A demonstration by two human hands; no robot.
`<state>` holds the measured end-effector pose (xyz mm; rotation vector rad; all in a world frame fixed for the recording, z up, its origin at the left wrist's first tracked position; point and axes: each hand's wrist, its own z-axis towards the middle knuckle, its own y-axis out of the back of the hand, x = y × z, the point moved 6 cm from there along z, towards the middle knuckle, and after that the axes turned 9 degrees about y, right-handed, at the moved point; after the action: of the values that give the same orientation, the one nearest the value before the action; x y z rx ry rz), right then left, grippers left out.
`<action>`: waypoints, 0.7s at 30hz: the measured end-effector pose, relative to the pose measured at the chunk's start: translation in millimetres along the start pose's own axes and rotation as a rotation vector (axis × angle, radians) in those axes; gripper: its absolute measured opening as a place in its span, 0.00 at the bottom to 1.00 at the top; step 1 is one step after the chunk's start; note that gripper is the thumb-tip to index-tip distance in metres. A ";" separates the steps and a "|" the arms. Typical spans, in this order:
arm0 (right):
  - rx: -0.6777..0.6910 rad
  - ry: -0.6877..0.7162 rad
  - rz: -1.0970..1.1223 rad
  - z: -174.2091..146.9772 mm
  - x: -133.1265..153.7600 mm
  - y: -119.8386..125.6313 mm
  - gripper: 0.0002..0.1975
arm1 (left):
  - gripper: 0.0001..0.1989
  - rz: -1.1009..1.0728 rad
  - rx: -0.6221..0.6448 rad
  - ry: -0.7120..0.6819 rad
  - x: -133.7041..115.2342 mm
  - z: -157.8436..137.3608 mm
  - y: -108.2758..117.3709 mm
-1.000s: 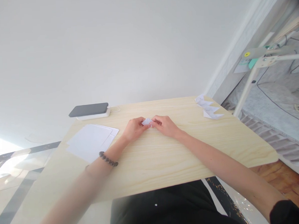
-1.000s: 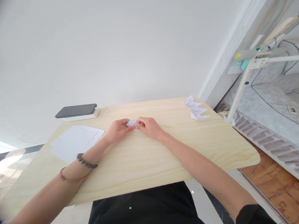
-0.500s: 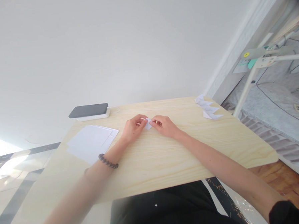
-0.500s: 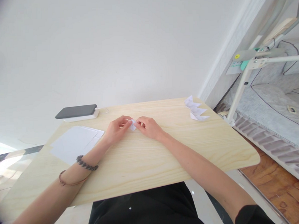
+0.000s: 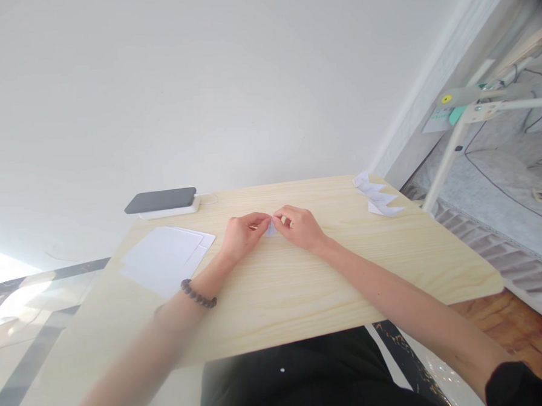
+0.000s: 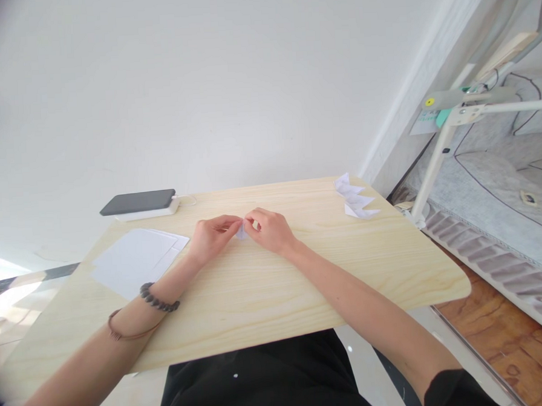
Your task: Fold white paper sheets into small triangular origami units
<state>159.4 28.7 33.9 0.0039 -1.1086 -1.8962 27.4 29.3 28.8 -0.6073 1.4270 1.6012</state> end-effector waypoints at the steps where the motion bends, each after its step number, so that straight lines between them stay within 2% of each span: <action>1: -0.011 -0.008 0.010 0.4 -0.3 0.4 0.08 | 0.15 -0.049 -0.001 0.018 1.0 0.5 0.2; 8: -0.109 -0.092 0.100 -1.0 -11.4 6.8 0.11 | 0.18 -0.318 -0.039 0.100 10.4 7.0 1.7; 15: -0.179 -0.220 0.311 -3.9 -20.0 8.4 0.15 | 0.12 -0.645 -0.005 0.103 16.8 13.2 2.8; 18: -0.209 -0.230 0.370 -4.0 -20.5 9.2 0.16 | 0.10 -0.703 0.030 0.117 17.8 13.1 0.8; 21: -0.216 -0.226 0.408 -3.9 -21.1 9.2 0.16 | 0.09 -0.657 0.102 0.099 13.0 10.9 -2.0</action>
<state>179.9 39.1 29.4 -0.5308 -0.9577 -1.6593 24.8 43.4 19.5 -0.9830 1.1948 0.9844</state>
